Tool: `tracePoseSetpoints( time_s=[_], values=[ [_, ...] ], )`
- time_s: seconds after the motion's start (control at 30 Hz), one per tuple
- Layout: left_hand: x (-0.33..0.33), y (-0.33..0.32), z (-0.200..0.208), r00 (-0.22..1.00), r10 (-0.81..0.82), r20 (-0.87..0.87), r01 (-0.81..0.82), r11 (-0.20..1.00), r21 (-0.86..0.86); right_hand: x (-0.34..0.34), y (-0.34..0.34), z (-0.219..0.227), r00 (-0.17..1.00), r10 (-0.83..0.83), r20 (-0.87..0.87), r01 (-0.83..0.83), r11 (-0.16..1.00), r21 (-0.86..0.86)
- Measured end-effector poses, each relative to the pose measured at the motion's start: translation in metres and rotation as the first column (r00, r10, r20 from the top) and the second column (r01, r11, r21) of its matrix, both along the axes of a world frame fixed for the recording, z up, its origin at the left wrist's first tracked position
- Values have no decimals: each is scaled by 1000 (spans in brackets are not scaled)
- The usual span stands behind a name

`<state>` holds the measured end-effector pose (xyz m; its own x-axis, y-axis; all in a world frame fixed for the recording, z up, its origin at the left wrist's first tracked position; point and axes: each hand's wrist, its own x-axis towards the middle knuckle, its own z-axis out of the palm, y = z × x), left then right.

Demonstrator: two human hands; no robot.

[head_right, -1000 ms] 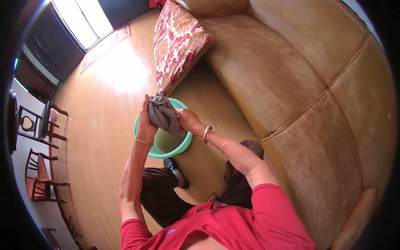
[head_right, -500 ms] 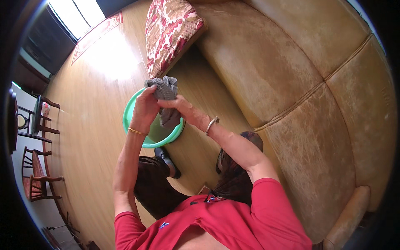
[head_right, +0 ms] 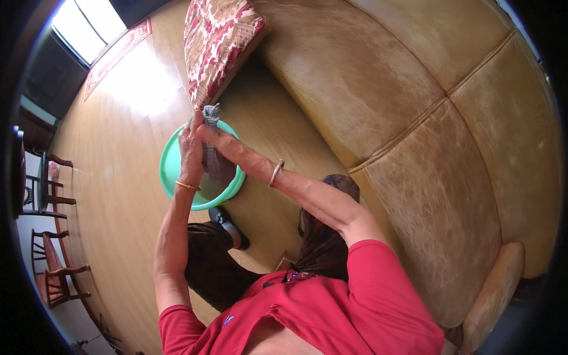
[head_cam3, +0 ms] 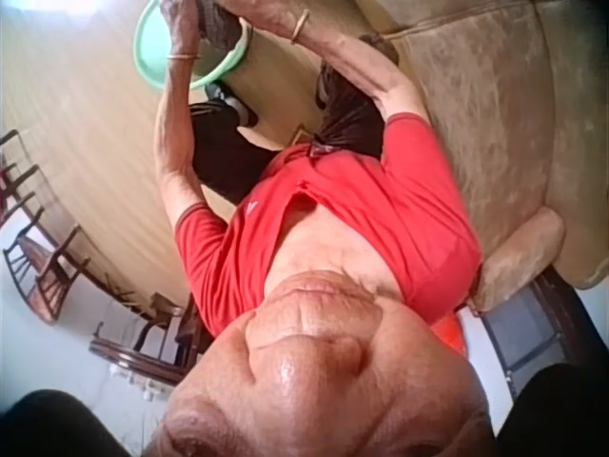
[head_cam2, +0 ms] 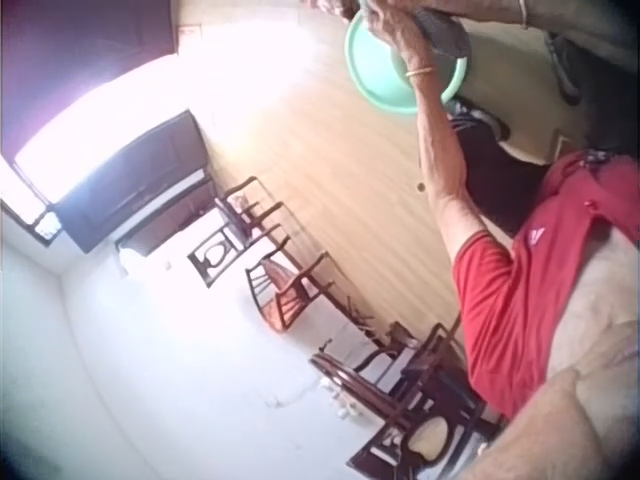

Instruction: Wiping down a leather couch with a wet cloth.

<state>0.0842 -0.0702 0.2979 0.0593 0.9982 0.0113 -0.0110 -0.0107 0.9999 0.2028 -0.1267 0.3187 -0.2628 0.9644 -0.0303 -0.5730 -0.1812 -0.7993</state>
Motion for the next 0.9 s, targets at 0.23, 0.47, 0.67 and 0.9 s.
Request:
tracePoseSetpoints(
  time_s=[0.23, 0.47, 0.67, 0.9],
  values=[
    [-15, 12, 13, 674, 488, -554, -23, 764, 644, -3, 2, -12, 640, -122, 758, -79, 972, 223],
    [-11, -7, 34, 991, -130, 45, 134, 985, -111, 33, 42, -3, 874, -477, -94, 485, 870, 91],
    [-11, -6, 15, 883, -287, 372, 360, 922, -143, 39, 27, 12, 849, -526, 40, 519, 846, 122],
    [-89, 17, -25, 564, 62, -823, 197, 958, 207, 83, 26, 32, 768, -633, -97, 639, 748, 181]
  ],
)
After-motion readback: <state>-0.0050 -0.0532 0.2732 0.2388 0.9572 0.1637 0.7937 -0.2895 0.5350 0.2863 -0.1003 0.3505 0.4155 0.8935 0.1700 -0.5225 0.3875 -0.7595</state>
